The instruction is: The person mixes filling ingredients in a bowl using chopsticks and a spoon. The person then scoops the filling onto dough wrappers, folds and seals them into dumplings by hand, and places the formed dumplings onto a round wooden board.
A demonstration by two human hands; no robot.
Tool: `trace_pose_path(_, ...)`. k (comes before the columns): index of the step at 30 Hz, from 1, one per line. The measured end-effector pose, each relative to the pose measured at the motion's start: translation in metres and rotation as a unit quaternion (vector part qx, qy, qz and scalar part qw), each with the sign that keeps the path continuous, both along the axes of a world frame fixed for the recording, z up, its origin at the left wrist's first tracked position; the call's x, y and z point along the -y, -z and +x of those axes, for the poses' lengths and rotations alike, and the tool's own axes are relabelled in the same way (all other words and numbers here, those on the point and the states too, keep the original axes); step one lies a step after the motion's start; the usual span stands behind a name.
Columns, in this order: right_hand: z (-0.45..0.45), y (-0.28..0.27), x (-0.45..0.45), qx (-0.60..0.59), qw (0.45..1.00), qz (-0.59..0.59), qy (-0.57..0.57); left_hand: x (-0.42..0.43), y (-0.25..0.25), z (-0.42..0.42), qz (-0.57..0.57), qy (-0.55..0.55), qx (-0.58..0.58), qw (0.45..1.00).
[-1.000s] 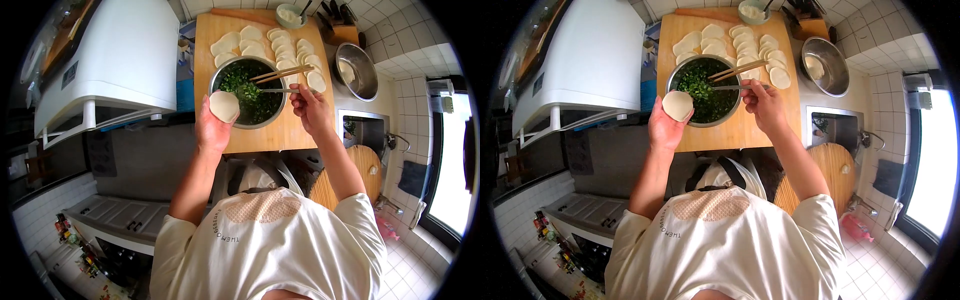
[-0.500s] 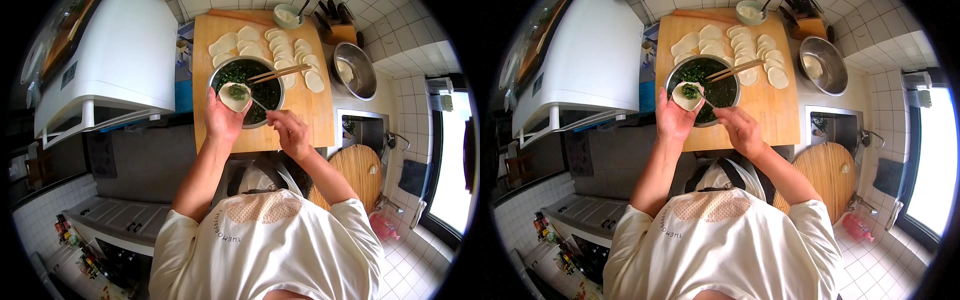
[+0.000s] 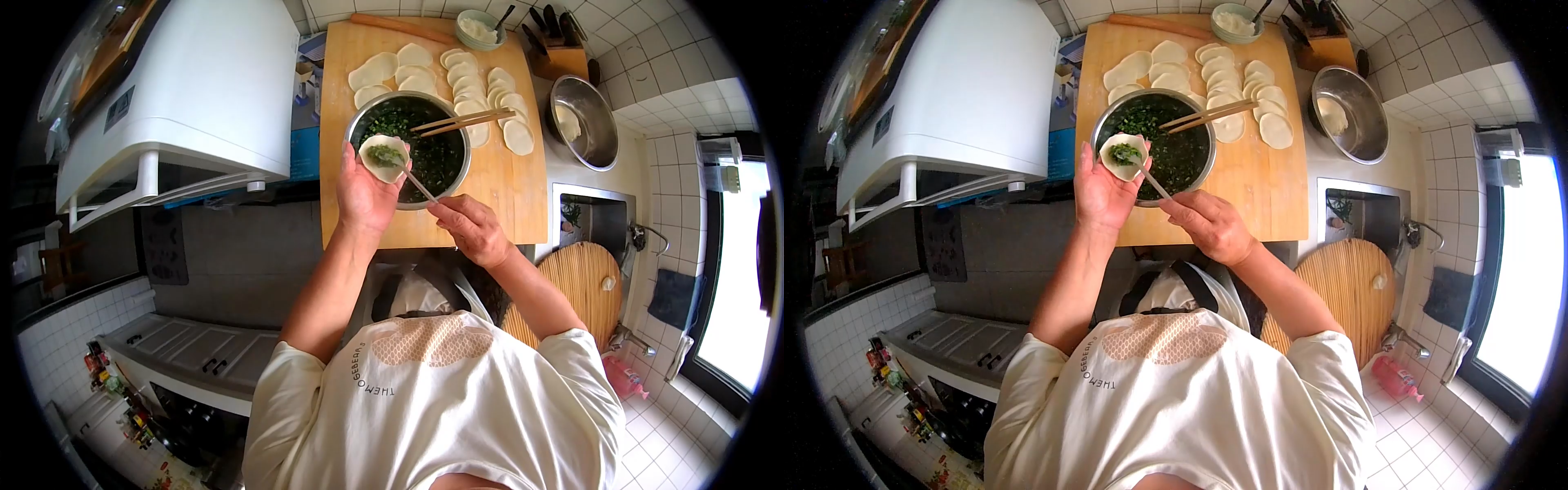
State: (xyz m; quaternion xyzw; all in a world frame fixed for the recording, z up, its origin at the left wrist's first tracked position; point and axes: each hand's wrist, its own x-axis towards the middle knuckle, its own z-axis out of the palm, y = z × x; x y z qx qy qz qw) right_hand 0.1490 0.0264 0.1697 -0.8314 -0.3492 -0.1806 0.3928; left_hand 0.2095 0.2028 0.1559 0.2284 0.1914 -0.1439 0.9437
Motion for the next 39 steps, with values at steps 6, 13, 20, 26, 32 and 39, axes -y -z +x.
trace_pose_path(6,0.002,-0.007,0.000,-0.005,1.000,0.022,0.003,-0.004,0.002,0.001,0.003,-0.003,0.021,1.000)
trace_pose_path(13,-0.001,-0.010,0.003,-0.058,0.995,0.069,0.036,-0.009,0.002,0.002,0.003,-0.008,-0.001,1.000)
trace_pose_path(20,0.002,-0.006,-0.002,-0.300,0.859,0.392,0.133,-0.014,0.002,0.003,0.002,-0.026,0.023,0.999)
trace_pose_path(26,0.007,-0.004,-0.008,-0.348,0.823,0.436,0.112,-0.011,-0.002,0.004,0.000,-0.055,0.036,0.998)
trace_pose_path(32,0.006,-0.005,-0.016,-0.363,0.828,0.412,0.115,-0.007,-0.003,0.005,0.006,-0.085,0.050,0.995)
trace_pose_path(39,0.005,-0.003,-0.020,-0.431,0.767,0.459,0.126,-0.008,0.003,0.005,0.024,-0.119,0.055,0.991)
